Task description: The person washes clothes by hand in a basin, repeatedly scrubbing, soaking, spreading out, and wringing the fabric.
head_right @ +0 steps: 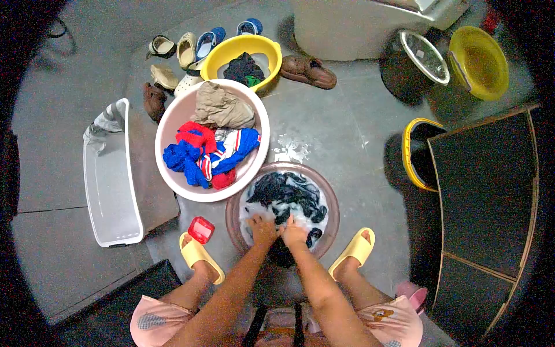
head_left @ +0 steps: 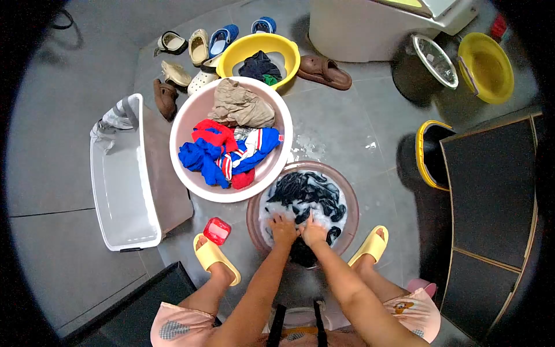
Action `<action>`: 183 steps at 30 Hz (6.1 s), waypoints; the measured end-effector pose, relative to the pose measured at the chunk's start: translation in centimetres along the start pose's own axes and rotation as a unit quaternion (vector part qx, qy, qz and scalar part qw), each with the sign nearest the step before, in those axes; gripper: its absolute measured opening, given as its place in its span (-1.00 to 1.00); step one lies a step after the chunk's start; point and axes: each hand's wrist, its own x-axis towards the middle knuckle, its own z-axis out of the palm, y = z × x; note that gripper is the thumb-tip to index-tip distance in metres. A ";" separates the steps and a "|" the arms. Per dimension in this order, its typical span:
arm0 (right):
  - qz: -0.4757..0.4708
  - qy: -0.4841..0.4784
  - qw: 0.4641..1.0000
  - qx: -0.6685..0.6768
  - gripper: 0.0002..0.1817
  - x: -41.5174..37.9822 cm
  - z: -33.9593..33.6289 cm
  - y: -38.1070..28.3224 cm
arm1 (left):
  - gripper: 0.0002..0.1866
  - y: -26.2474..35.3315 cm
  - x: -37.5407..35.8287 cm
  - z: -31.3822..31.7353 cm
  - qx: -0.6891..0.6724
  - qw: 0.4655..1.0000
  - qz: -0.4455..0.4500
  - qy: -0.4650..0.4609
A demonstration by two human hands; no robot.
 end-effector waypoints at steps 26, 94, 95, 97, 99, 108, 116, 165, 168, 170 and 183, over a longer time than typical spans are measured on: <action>-0.142 -0.263 0.475 0.827 -0.73 1.9 1.7 3.1 | -0.80 5.0 -9.3 -5.2 -0.573 0.739 0.159 0.317; -0.024 -0.038 0.736 0.675 -0.74 -10.4 -6.2 -0.1 | -0.50 -2.1 -14.2 -9.5 -0.866 0.477 -0.145 -0.041; -0.022 0.018 0.755 0.655 -0.77 -9.4 -6.1 0.1 | -0.50 -2.4 -14.0 -9.6 -0.841 0.528 -0.116 -0.013; -0.018 0.030 0.722 0.691 -0.79 -13.2 -10.2 -1.0 | -0.49 -3.3 -12.4 -8.1 -0.779 0.622 -0.058 0.043; -0.037 0.077 0.743 0.664 -0.72 -13.6 -10.8 -1.3 | -0.52 -3.6 -11.7 -7.6 -0.792 0.601 -0.100 0.045; -0.356 0.361 0.830 0.232 -0.85 -20.1 -5.6 -4.5 | -0.52 -1.0 -13.3 -10.4 -0.884 0.462 -0.070 -0.007; 0.057 -0.268 0.443 0.854 -0.33 -14.6 -7.4 -1.3 | -0.71 2.6 -15.3 -7.3 -0.664 0.683 0.089 0.290; 0.013 -0.185 0.476 0.860 -0.56 -8.7 -7.4 0.7 | -0.81 4.4 -16.0 -11.3 -0.539 0.768 0.170 0.302; 0.070 -0.087 0.525 0.844 -0.64 -10.6 -7.3 -1.2 | -0.56 3.4 -14.7 -13.5 -0.449 0.842 0.039 0.298; 0.033 0.001 0.604 0.796 -0.66 -14.5 -9.8 -3.9 | -0.43 1.2 -12.4 -12.4 -0.431 0.850 -0.029 0.301; -0.114 -0.169 0.526 0.826 -0.63 -5.3 -1.8 -0.1 | -0.78 2.5 -14.1 -12.2 -0.485 0.774 0.204 0.353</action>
